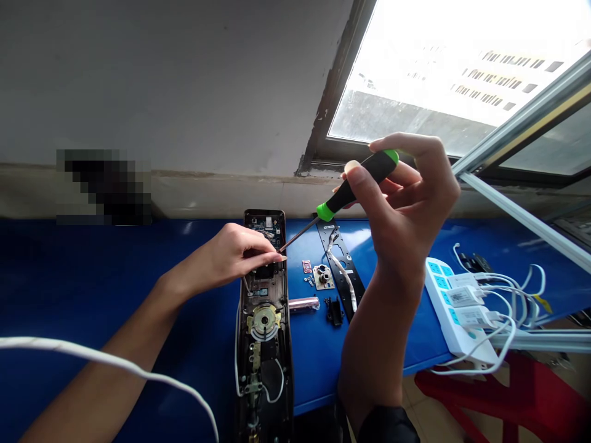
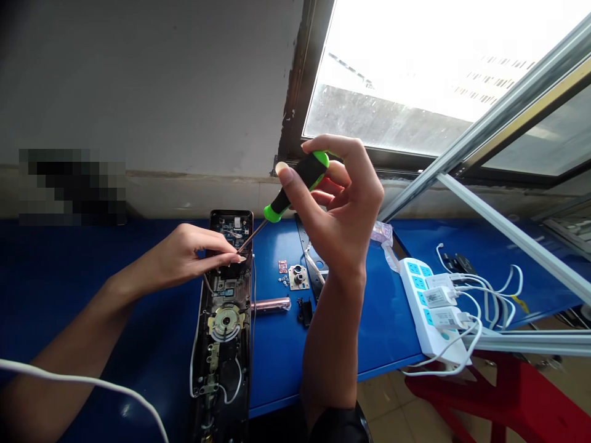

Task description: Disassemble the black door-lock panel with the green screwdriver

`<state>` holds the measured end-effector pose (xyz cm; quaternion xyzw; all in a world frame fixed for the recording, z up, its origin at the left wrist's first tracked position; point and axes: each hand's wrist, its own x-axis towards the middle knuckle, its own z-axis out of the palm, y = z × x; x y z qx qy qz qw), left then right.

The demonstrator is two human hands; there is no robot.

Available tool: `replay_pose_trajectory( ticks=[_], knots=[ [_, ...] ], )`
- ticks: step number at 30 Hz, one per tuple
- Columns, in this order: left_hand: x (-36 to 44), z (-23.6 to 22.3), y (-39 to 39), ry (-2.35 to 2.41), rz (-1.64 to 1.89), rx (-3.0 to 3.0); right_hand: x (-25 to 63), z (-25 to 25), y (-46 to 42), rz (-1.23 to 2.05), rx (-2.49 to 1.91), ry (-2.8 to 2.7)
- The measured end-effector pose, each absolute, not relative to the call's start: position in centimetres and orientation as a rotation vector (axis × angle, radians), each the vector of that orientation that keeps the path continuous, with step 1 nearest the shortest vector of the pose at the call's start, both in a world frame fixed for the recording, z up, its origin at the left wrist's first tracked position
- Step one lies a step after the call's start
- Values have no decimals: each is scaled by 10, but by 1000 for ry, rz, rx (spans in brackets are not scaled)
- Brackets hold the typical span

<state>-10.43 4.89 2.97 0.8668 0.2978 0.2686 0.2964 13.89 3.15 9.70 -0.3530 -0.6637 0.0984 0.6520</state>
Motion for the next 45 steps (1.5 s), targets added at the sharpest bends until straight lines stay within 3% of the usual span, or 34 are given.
replay_pose_trajectory(
  ticks=[22,32,45],
  knots=[
    [-101,20,54,674,913,2367,144,91,40,173,-846,-1469],
    [-102,25,53,690,716,2386,142,92,48,34,-767,-1526],
    [-102,24,49,833,782,2403,150,86,48,9,-857,-1560]
  ],
)
